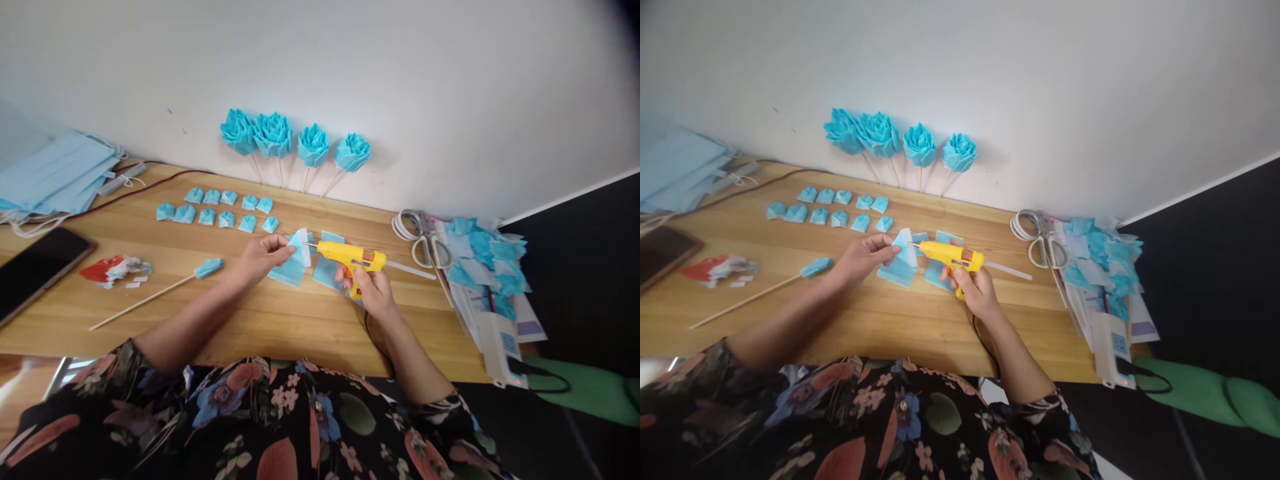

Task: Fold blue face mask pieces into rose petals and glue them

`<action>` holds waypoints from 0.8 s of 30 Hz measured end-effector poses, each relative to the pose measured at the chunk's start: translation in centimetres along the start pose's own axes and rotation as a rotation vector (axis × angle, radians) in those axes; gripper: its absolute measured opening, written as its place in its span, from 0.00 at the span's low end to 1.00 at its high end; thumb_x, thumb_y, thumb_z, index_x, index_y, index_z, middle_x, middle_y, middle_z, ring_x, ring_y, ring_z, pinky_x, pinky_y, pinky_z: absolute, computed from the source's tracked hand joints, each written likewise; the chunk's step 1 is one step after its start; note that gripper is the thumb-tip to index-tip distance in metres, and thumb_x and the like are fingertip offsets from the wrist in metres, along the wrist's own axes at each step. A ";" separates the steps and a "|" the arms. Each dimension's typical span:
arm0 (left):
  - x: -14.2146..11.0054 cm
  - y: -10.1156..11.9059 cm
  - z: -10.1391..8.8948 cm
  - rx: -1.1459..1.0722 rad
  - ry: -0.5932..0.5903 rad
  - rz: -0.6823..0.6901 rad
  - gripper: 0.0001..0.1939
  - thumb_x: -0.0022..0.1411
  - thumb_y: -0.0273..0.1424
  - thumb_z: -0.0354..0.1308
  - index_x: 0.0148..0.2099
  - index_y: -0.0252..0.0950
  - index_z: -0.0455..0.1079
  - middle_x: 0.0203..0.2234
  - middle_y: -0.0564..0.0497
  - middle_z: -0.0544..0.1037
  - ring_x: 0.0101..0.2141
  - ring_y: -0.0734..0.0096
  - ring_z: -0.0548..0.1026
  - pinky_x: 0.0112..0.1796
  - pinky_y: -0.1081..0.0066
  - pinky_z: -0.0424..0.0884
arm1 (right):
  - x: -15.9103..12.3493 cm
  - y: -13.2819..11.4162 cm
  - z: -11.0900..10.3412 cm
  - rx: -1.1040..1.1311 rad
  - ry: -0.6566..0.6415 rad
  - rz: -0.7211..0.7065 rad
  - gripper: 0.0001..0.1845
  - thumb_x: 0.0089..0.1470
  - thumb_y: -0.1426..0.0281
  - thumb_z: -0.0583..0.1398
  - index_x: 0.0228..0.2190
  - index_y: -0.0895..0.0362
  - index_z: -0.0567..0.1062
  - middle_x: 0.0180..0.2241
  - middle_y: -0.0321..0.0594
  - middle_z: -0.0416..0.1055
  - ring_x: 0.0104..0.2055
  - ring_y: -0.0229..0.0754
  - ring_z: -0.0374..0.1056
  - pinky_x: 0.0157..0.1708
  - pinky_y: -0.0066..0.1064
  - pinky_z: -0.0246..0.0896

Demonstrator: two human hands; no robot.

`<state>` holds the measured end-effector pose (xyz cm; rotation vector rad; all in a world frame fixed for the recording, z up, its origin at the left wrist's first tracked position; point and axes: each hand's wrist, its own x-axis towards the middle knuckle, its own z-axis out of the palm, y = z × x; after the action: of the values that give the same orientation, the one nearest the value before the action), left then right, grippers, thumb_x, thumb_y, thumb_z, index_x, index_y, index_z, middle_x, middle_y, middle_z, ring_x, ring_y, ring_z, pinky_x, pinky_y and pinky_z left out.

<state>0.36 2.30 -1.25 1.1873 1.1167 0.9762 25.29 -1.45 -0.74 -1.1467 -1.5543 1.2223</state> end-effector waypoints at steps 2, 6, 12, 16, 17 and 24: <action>-0.1 0.2 0.0 -0.001 0.001 0.001 0.14 0.52 0.39 0.66 0.27 0.35 0.67 0.18 0.57 0.67 0.21 0.79 0.62 0.26 0.74 0.58 | 0.0 0.1 -0.1 0.007 -0.007 0.000 0.29 0.61 0.48 0.54 0.50 0.57 0.74 0.29 0.40 0.73 0.25 0.36 0.61 0.28 0.31 0.63; -0.1 0.3 0.1 -0.007 0.005 0.004 0.14 0.51 0.39 0.66 0.27 0.35 0.67 0.17 0.57 0.67 0.21 0.79 0.62 0.26 0.74 0.58 | 0.0 0.2 -0.2 0.020 -0.019 -0.008 0.27 0.62 0.50 0.54 0.50 0.57 0.74 0.29 0.39 0.72 0.25 0.36 0.60 0.28 0.31 0.62; 0.0 0.0 0.0 -0.008 0.009 -0.003 0.14 0.51 0.39 0.66 0.27 0.35 0.68 0.17 0.57 0.67 0.21 0.79 0.62 0.26 0.74 0.58 | 0.0 0.2 -0.1 0.029 -0.012 -0.004 0.27 0.61 0.50 0.55 0.51 0.57 0.73 0.29 0.39 0.72 0.25 0.36 0.60 0.27 0.31 0.61; 0.0 0.2 0.0 -0.026 0.004 -0.006 0.14 0.49 0.39 0.67 0.27 0.35 0.68 0.18 0.58 0.67 0.21 0.80 0.62 0.26 0.74 0.58 | -0.1 0.2 -0.1 0.020 -0.013 0.006 0.27 0.62 0.50 0.55 0.52 0.56 0.73 0.28 0.38 0.72 0.26 0.37 0.60 0.27 0.31 0.61; 0.0 0.2 0.0 -0.029 0.003 -0.006 0.15 0.49 0.39 0.67 0.26 0.35 0.68 0.17 0.58 0.67 0.21 0.80 0.62 0.26 0.74 0.58 | -0.1 0.2 -0.1 0.015 -0.013 0.009 0.27 0.62 0.50 0.55 0.52 0.56 0.72 0.28 0.38 0.72 0.26 0.37 0.60 0.27 0.31 0.61; 0.0 0.3 0.1 -0.028 0.007 -0.017 0.15 0.49 0.39 0.68 0.26 0.35 0.68 0.17 0.58 0.67 0.21 0.80 0.63 0.25 0.74 0.59 | -0.1 0.6 -0.2 0.019 -0.019 -0.006 0.25 0.63 0.54 0.54 0.55 0.55 0.70 0.28 0.37 0.72 0.26 0.36 0.61 0.28 0.31 0.59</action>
<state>0.45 2.31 -0.98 1.1512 1.1130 0.9807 25.61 -1.44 -1.32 -1.1206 -1.5561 1.2452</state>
